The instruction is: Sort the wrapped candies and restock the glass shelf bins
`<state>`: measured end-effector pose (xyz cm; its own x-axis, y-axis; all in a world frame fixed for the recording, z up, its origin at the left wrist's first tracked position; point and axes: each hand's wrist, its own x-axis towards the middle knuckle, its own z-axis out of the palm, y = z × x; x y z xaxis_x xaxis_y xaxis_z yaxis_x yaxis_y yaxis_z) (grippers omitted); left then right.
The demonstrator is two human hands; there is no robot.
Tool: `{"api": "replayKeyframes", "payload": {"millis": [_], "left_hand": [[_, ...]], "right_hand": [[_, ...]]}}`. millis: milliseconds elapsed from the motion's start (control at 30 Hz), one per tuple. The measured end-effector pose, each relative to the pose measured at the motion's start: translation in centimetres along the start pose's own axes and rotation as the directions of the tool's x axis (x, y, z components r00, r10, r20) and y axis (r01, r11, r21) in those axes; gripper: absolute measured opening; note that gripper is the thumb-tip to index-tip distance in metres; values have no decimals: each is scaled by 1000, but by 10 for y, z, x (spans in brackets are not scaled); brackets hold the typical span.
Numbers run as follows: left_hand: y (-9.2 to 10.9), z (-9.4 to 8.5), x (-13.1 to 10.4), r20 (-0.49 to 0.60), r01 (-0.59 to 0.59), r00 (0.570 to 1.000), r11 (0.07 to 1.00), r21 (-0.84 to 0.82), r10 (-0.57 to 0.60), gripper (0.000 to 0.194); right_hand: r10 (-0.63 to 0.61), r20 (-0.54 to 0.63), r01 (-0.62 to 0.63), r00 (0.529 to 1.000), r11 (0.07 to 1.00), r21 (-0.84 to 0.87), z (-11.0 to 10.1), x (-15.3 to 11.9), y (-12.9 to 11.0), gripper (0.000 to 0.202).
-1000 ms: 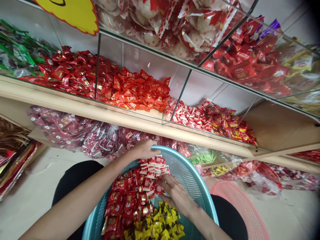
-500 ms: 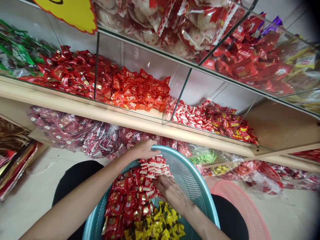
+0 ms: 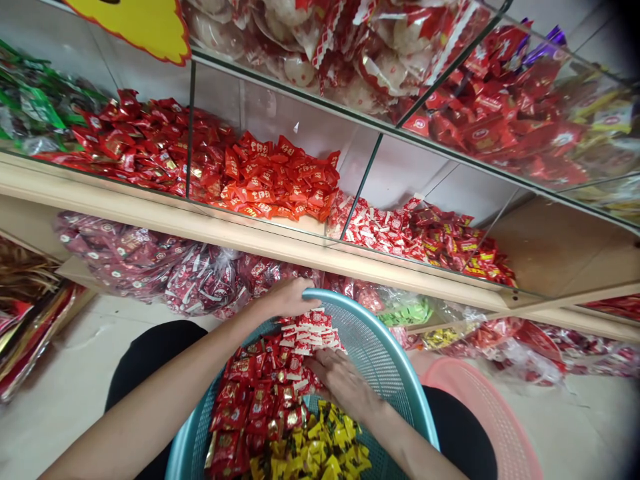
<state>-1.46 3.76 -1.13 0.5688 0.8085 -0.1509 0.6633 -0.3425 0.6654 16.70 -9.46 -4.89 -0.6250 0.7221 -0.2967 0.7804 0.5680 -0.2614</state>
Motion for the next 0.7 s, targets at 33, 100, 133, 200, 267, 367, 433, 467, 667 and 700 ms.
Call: {"api": "replayKeyframes", "payload": {"millis": [33,100,133,200,267,367,433,467,667,700], "left_hand": [[0,-1,0,2,0,1000,1000,7,0,30],[2,-2,-1,6,3,1000,1000,18,-3,31],[3,-3,-1,10,6,1000,1000,20,-6,31],[4,-3,-2,16,13,1000,1000,23,-14,31],[5,-4,-2,19,23,1000,999,30,-23,31],[4,-3,-1,16,20,1000,999,33,-20,32],[3,-2,-1,9,12,1000,1000,29,-13,32],[3,-2,-1,8,11,1000,1000,29,-11,32],[1,-1,0,27,9,1000,1000,29,-10,30],[1,0,0,24,9,1000,999,36,-10,30]], "right_hand": [[4,2,-4,1000,1000,9,-2,0,0,49],[8,-4,-8,1000,999,34,-4,-1,0,43],[9,-11,-8,1000,999,48,-4,-1,1,41],[11,-28,-8,1000,997,80,-5,-2,2,39],[11,-43,-6,999,993,114,-6,-3,2,40],[15,-66,-4,998,987,163,-12,-6,2,38],[30,-82,-14,996,983,185,-18,-10,2,38],[45,-86,-28,995,982,187,-21,-13,3,38],[118,-40,-119,992,993,-9,-31,-28,4,43],[115,-29,-117,993,991,-72,-29,-27,2,42]]}}
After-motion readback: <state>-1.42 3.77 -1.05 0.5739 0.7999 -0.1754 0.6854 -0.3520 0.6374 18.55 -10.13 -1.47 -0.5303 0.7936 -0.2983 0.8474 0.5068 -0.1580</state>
